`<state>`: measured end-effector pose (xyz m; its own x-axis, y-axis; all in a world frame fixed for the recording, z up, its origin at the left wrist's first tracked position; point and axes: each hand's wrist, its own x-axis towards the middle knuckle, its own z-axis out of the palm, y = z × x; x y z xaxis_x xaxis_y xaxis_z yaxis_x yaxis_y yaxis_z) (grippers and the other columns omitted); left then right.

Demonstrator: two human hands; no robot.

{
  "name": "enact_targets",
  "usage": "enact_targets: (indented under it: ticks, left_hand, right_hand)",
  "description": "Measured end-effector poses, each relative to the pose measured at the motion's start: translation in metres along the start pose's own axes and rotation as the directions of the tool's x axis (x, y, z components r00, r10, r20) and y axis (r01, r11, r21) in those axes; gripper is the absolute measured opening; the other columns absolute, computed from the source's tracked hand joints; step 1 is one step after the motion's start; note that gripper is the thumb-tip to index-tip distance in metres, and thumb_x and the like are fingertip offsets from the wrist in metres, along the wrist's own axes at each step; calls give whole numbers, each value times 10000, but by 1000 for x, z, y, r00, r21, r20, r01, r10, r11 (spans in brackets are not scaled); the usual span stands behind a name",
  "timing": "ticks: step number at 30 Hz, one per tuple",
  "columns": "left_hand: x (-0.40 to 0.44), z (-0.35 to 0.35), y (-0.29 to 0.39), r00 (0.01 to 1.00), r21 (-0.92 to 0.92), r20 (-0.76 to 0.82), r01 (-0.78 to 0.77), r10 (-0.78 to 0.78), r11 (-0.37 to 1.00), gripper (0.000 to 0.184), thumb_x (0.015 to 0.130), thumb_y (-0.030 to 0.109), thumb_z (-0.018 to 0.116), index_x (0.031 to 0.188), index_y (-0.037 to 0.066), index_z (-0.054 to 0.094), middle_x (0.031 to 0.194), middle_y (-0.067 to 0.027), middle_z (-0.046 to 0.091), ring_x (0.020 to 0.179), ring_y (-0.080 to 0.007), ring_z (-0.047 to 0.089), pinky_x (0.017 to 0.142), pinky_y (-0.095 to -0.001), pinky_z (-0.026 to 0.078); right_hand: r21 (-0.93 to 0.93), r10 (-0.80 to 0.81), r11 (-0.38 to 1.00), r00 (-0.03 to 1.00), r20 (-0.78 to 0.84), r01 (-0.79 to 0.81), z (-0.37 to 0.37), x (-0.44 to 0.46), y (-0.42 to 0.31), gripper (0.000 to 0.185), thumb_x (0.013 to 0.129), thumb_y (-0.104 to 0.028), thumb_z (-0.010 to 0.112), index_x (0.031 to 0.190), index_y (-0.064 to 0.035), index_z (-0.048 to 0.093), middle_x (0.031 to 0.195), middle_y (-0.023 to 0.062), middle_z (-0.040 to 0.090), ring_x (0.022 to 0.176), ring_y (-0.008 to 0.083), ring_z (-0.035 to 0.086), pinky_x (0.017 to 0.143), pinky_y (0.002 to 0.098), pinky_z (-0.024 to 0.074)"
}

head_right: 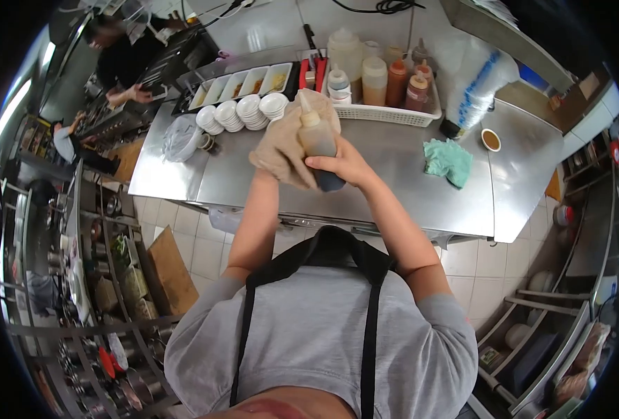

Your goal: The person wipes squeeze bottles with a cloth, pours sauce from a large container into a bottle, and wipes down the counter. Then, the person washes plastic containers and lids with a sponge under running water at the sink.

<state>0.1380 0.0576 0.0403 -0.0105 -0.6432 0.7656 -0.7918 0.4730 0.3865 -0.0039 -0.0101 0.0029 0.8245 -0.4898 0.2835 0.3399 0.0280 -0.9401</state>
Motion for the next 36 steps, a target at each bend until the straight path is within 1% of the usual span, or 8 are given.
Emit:
enact_targets:
  ticks: [2,6,7,18,20,27,29,36]
  left_hand:
    - [-1,-3,19,633,-823,451,567,-630,-19,333,898,218,452,1166,29,511,902,-109,595,762,-199,615,597,-304,534]
    - [-5,-10,10,687,-737,672,585,-278,-338,375,882,287,526,1150,25,512,865,-90,617,681,-168,615,566,-282,537]
    - [2,4,13,723,-746,319,591,-613,308,371,867,240,564,1162,25,496,963,-90,603,804,-164,609,661,-277,532]
    - [-3,19,21,573,-819,-129,398,-809,413,394,868,189,553,1219,50,442,1112,-79,535,1046,-204,519,895,-347,444]
    - [-10,11,0,954,119,-120,287,-274,950,428,842,190,573,1225,55,437,1109,-86,544,1071,-241,498,946,-387,388]
    - [-67,76,-45,938,371,-276,304,-208,877,525,789,230,637,1234,55,419,1132,-95,524,1060,-261,489,934,-392,378]
    - [-44,79,1,754,-376,-273,488,-597,788,538,775,211,664,1221,52,410,1170,-98,490,1084,-232,475,934,-359,387]
    - [-49,99,17,877,-233,-75,446,-474,864,542,754,174,696,1192,36,409,1129,-83,486,1044,-195,491,889,-317,421]
  right_hand:
    - [232,198,945,967,160,-232,-12,-4,3,456,712,-210,710,1059,13,516,918,124,595,766,223,611,668,328,504]
    - [591,-29,739,862,506,-323,-9,-6,5,507,758,-234,684,1155,7,482,956,142,579,642,234,609,560,333,521]
    - [547,99,777,920,380,-310,-9,-11,-1,510,765,-260,683,1151,1,475,948,130,574,674,219,606,575,324,517]
    - [133,-5,990,966,-258,40,-4,-18,8,362,960,-338,382,1179,-58,450,1119,63,485,1013,125,472,839,260,401]
    - [386,105,923,960,-260,4,-4,-15,15,361,966,-331,363,1144,-38,477,1038,69,525,932,122,519,797,255,431]
    - [459,255,888,869,-424,-36,12,-14,17,331,972,-312,342,1030,-40,522,964,58,530,887,131,501,816,263,415]
    - [253,28,953,785,-619,165,21,-15,25,316,974,-311,339,1061,-43,481,999,62,500,941,128,455,857,253,371]
    - [213,-79,926,712,-698,311,17,-16,47,294,976,-297,339,1124,-49,388,1032,51,442,975,136,412,892,271,344]
